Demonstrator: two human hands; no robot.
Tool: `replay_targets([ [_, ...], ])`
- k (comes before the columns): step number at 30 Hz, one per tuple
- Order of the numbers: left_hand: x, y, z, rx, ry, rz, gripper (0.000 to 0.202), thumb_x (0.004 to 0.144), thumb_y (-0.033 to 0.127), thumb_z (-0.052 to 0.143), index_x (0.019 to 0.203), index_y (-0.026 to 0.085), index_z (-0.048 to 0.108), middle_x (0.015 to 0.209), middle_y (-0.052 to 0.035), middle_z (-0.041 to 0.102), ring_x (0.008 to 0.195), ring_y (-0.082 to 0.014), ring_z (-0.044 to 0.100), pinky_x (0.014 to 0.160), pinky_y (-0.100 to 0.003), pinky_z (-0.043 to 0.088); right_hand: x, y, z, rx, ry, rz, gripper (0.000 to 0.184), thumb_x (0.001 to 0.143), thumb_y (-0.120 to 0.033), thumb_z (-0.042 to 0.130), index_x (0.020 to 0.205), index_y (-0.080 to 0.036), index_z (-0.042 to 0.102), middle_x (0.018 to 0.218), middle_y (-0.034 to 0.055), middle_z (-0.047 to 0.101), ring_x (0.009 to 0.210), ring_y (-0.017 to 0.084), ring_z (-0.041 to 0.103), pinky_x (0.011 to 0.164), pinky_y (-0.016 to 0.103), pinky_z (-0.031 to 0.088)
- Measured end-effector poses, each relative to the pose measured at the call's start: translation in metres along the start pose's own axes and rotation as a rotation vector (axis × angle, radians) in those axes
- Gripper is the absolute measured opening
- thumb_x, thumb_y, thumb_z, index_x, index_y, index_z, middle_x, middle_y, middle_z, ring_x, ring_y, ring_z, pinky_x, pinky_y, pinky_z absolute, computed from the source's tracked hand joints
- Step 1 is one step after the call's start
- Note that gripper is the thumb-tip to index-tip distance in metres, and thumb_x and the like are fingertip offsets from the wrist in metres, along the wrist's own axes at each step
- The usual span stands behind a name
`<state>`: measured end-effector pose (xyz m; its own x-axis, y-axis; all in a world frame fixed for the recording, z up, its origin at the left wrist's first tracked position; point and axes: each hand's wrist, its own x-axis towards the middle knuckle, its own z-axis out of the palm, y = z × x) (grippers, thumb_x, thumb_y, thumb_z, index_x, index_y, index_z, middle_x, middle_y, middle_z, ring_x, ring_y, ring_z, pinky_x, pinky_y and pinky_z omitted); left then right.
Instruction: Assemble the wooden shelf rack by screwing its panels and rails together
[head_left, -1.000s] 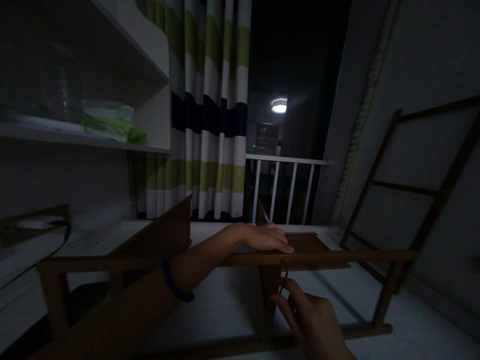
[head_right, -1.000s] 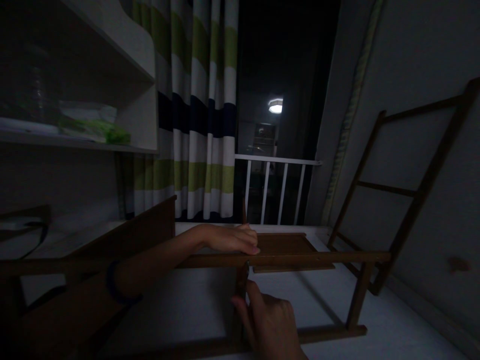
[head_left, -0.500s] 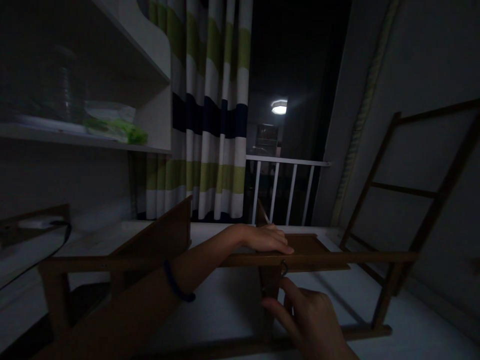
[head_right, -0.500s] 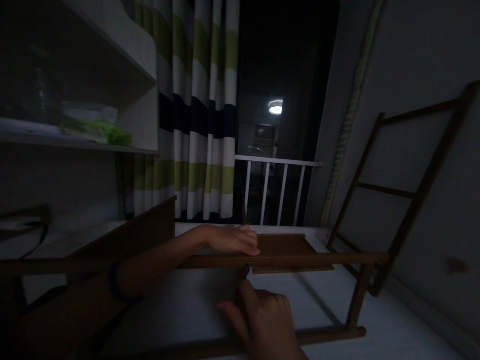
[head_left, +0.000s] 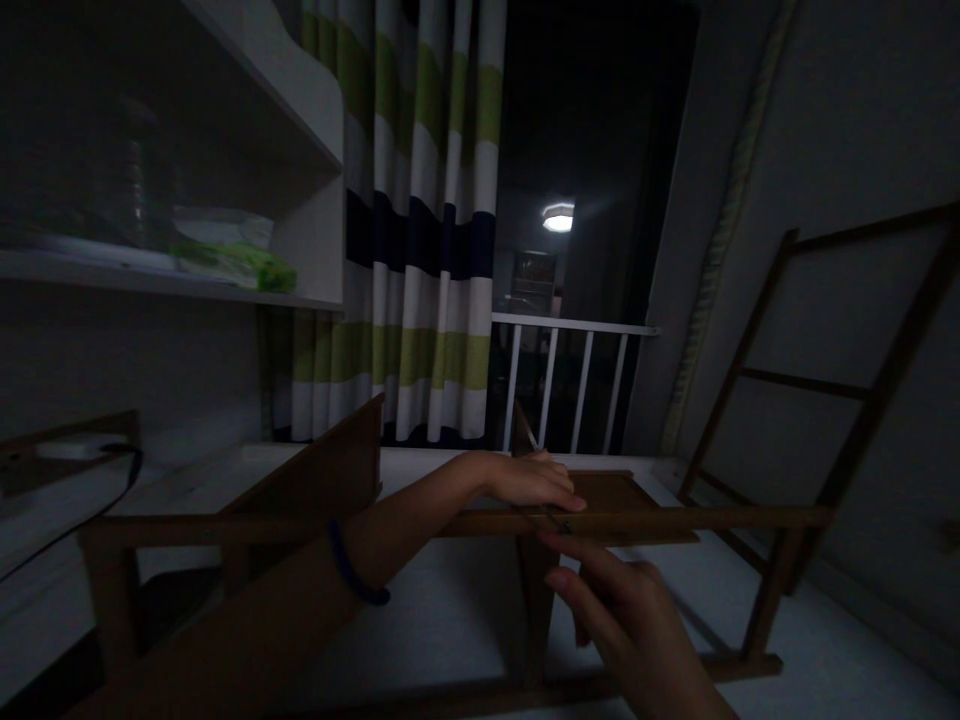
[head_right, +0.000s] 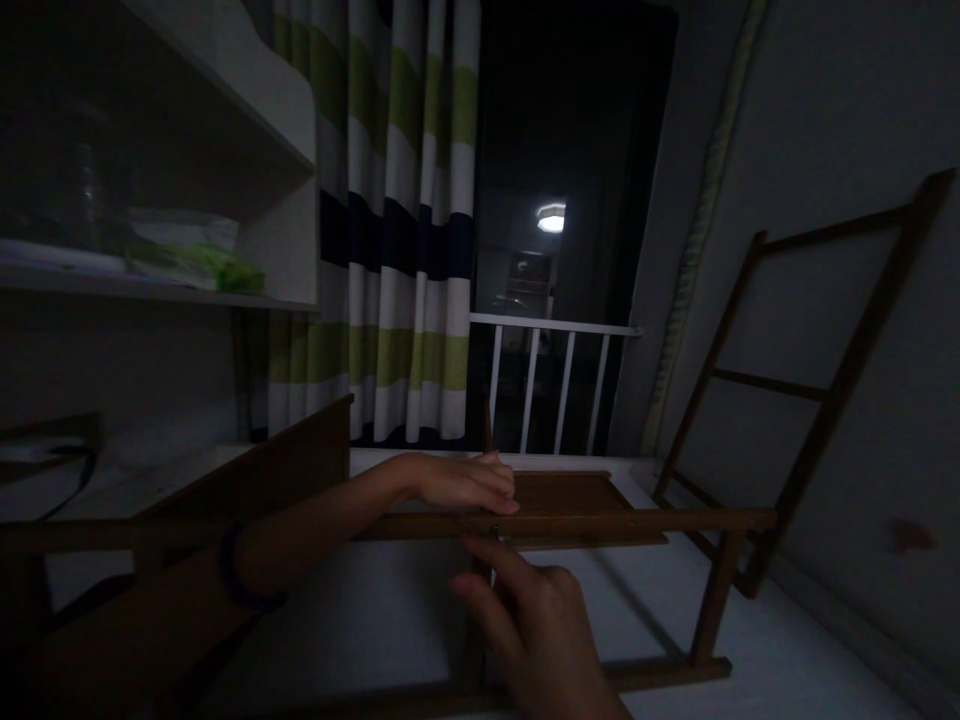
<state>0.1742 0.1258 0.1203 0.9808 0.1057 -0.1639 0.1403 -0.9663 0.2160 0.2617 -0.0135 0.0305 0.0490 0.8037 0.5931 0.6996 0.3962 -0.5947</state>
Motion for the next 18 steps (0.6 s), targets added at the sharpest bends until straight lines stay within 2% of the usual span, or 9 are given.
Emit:
replay_targets([
  [5, -0.001, 0.000, 0.001, -0.010, 0.007, 0.023, 0.029, 0.083, 0.034, 0.027, 0.074, 0.017, 0.048, 0.090, -0.0021, 0.046, 0.097, -0.0167, 0.035, 0.097, -0.031, 0.021, 0.001, 0.001, -0.007, 0.035, 0.060, -0.003, 0.036, 0.085, -0.045, 0.043, 0.099, -0.019, 0.063, 0.042, -0.0039, 0.053, 0.037, 0.010, 0.051, 0.040, 0.017, 0.038],
  [11, 0.000, 0.001, 0.000, -0.021, 0.009, -0.024, 0.035, 0.084, 0.041, 0.026, 0.076, 0.017, 0.051, 0.090, -0.0027, 0.046, 0.098, -0.0183, 0.036, 0.097, -0.033, 0.023, 0.000, 0.008, -0.016, 0.059, 0.179, -0.004, 0.034, 0.086, -0.041, 0.043, 0.106, -0.019, 0.059, 0.042, -0.0060, 0.051, 0.035, 0.008, 0.048, 0.037, 0.015, 0.038],
  [18, -0.002, 0.004, -0.002, 0.004, -0.010, -0.028, 0.036, 0.084, 0.039, 0.024, 0.076, 0.016, 0.050, 0.091, -0.0036, 0.046, 0.097, -0.0179, 0.036, 0.097, -0.032, 0.021, -0.011, 0.026, -0.009, -0.076, 0.187, -0.008, 0.033, 0.084, -0.044, 0.046, 0.103, -0.019, 0.054, 0.045, -0.0067, 0.049, 0.039, 0.010, 0.049, 0.039, 0.017, 0.038],
])
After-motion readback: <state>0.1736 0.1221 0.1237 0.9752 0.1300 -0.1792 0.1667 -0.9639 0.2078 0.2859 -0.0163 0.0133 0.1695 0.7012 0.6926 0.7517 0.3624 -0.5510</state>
